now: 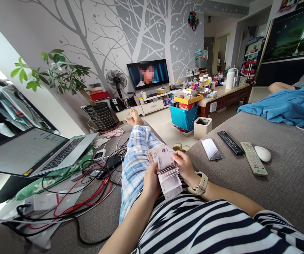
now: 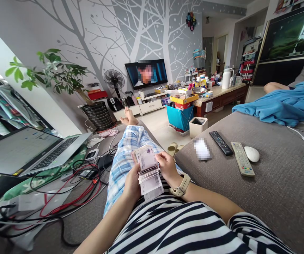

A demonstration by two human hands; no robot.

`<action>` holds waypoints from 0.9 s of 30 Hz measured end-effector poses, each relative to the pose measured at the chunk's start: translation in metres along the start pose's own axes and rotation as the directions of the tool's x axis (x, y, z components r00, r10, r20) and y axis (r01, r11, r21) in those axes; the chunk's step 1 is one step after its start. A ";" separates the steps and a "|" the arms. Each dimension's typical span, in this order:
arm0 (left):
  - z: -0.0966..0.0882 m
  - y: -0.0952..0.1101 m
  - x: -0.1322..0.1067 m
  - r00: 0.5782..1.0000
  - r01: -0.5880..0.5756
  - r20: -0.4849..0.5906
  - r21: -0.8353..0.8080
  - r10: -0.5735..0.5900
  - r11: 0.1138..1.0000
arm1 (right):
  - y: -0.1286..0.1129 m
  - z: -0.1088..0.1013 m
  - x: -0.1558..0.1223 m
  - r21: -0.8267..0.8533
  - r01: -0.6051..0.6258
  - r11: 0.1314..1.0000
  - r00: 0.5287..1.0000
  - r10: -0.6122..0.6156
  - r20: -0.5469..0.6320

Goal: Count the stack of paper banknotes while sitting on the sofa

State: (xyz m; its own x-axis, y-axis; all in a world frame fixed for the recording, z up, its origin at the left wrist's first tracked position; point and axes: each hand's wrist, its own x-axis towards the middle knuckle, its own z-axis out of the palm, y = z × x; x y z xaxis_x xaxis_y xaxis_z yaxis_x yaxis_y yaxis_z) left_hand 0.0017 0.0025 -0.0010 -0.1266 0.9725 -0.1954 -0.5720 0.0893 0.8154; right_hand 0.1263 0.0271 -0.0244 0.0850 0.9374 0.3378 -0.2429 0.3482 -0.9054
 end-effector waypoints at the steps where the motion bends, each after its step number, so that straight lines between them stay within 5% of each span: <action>1: 0.000 0.000 0.001 1.000 -0.003 -0.008 -0.004 0.003 1.000 | 0.001 0.000 0.000 0.003 0.009 1.000 1.000 -0.009 0.006; 8: -0.002 0.000 0.001 0.999 0.005 0.032 -0.005 -0.005 1.000 | 0.003 0.002 0.000 0.090 -0.078 0.993 0.993 0.069 0.093; 19: 0.000 0.004 -0.005 0.999 -0.034 -0.030 0.066 0.036 0.997 | 0.011 0.002 0.005 0.037 -0.075 0.996 0.995 0.077 -0.060; 27: -0.001 0.004 -0.005 0.999 -0.028 -0.014 0.052 0.029 0.998 | 0.006 -0.001 0.004 -0.059 0.004 0.998 1.000 -0.005 -0.017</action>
State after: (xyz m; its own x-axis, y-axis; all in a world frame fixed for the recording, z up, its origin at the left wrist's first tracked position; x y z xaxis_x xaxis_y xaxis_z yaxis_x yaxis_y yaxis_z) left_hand -0.0003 -0.0027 0.0028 -0.1544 0.9717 -0.1790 -0.5251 0.0728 0.8479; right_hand 0.1258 0.0328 -0.0286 0.1028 0.9356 0.3378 -0.1852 0.3516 -0.9176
